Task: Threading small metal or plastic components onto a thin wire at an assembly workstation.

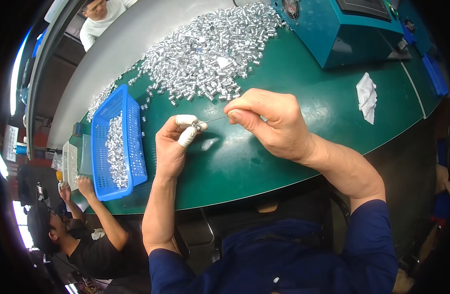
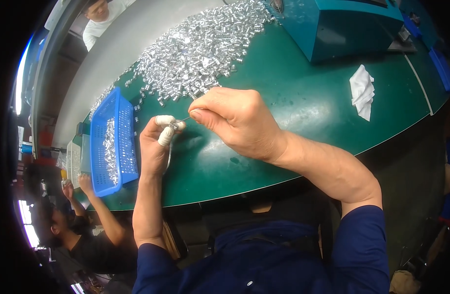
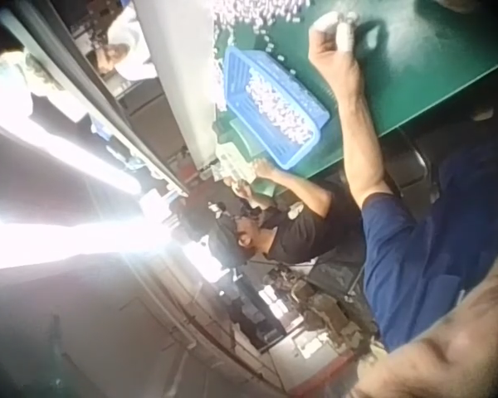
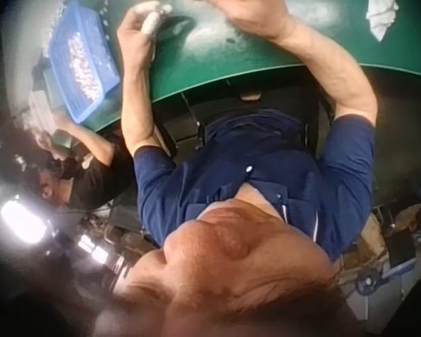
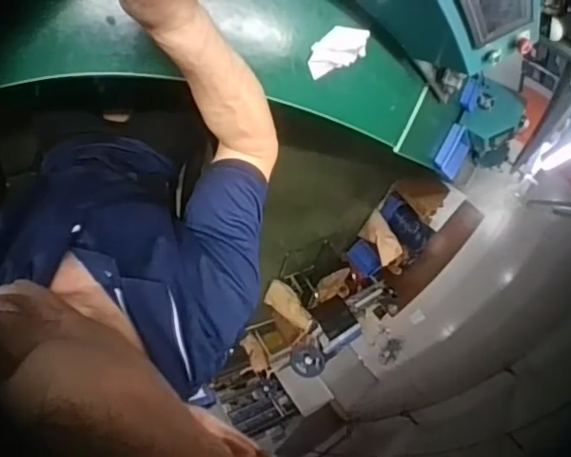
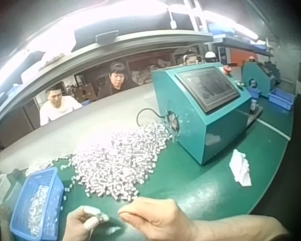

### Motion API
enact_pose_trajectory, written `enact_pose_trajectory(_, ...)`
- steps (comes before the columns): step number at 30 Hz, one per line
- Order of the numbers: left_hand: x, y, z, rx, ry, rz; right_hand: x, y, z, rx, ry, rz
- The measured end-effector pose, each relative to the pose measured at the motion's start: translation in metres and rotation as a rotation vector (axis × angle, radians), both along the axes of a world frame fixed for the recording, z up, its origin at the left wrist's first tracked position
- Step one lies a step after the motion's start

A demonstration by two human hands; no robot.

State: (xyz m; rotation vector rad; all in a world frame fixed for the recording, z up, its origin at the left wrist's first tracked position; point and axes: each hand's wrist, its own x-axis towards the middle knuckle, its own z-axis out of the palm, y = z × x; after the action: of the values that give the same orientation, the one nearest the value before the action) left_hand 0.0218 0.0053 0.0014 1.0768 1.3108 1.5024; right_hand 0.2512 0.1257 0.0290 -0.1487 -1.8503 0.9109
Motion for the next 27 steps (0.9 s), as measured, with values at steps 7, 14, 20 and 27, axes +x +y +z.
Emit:
enact_pose_trajectory(7,0.008,0.001,0.002,0.003,0.207,0.026,0.001,-0.007,0.001,0.058,-0.149,-0.018)
enact_pose_trajectory(14,0.011,0.002,0.005,0.095,0.584,0.121,-0.006,0.0,-0.013,-0.325,-0.407,0.027)
enact_pose_trajectory(20,0.012,0.001,0.009,0.046,0.695,0.121,-0.016,-0.006,-0.019,-0.687,-0.49,0.206)
enact_pose_trajectory(27,0.011,-0.002,0.014,-0.062,0.481,0.118,-0.008,0.004,-0.017,-0.098,-0.363,-0.05)
